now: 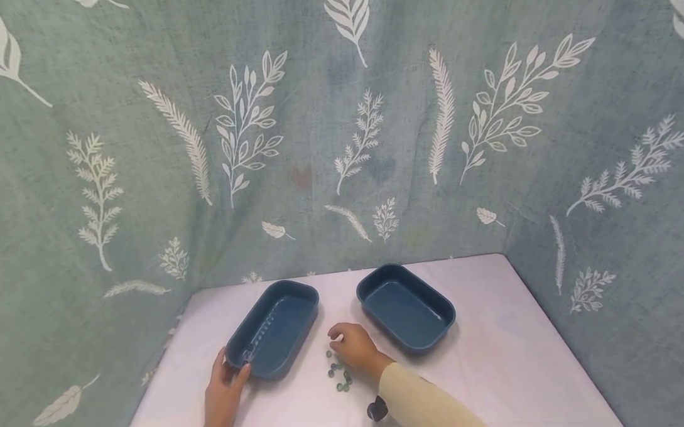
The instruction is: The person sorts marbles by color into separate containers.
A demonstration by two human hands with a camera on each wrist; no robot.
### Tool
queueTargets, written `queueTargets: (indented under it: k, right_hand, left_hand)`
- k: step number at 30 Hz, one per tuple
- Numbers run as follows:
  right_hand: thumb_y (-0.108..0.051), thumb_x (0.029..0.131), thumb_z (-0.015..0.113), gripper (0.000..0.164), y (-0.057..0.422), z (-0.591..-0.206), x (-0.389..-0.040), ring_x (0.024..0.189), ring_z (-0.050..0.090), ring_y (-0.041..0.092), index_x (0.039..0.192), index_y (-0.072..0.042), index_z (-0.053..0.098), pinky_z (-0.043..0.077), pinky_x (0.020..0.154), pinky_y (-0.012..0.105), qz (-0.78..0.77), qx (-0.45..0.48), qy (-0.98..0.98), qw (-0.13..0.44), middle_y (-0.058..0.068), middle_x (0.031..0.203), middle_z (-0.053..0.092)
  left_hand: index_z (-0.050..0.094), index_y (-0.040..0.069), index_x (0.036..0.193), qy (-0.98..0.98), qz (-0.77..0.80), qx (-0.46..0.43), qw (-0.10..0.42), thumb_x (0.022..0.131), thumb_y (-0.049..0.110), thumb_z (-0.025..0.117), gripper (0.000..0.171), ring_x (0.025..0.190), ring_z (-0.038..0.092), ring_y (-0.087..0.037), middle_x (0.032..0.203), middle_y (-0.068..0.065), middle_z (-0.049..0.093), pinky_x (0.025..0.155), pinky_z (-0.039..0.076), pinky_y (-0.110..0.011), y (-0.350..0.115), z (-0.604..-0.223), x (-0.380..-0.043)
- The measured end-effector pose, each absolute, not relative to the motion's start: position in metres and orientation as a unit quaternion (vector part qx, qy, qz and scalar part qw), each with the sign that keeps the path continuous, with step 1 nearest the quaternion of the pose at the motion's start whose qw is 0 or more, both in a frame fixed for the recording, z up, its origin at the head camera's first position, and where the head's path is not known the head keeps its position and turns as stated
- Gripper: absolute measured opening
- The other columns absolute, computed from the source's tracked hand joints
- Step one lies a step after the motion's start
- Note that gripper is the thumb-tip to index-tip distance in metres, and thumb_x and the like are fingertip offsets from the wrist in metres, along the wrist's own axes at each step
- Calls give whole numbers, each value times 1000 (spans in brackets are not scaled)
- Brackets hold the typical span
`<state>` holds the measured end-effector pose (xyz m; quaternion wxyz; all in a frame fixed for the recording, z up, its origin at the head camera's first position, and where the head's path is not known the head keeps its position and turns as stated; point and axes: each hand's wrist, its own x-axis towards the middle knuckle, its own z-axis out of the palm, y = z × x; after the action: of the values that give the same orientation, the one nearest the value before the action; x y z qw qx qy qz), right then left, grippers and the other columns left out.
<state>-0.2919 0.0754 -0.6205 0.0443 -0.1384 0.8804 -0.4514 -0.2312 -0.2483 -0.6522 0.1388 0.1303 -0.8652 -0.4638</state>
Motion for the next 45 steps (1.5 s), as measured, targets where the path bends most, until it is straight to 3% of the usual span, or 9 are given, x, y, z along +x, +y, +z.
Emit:
queueTargets:
  k: [14,24,36,45]
  right_hand:
    - [-13,87,72,12,111,-632,-277,77,54,6,98,-16,71,49,69,27,-394,-152,906,-19,-13,89,62]
    - [-14,85,74,12,113,-637,-270,75,53,5,97,-15,72,49,67,27,-399,-148,904,-40,-14,84,61]
    - [-22,84,76,12,107,-640,-265,74,52,5,96,-20,72,46,68,28,-384,-139,912,-25,-17,82,59]
    - [-15,81,76,15,103,-643,-262,79,54,4,95,-19,73,50,74,30,-355,-151,923,-3,-16,88,61]
  left_hand:
    - [20,22,156,-866,-463,121,144,86,50,70,91,131,43,-39,141,-22,48,109,24,-59,-244,-654,-231]
    - [20,21,156,-869,-455,120,153,86,54,68,92,132,42,-39,142,-22,46,109,25,-58,-247,-655,-232]
    - [20,21,156,-870,-453,124,150,85,55,68,93,132,41,-39,143,-22,46,109,24,-59,-247,-654,-231]
    - [19,20,156,-872,-449,129,146,86,55,67,92,132,41,-39,144,-22,44,109,24,-59,-247,-655,-229]
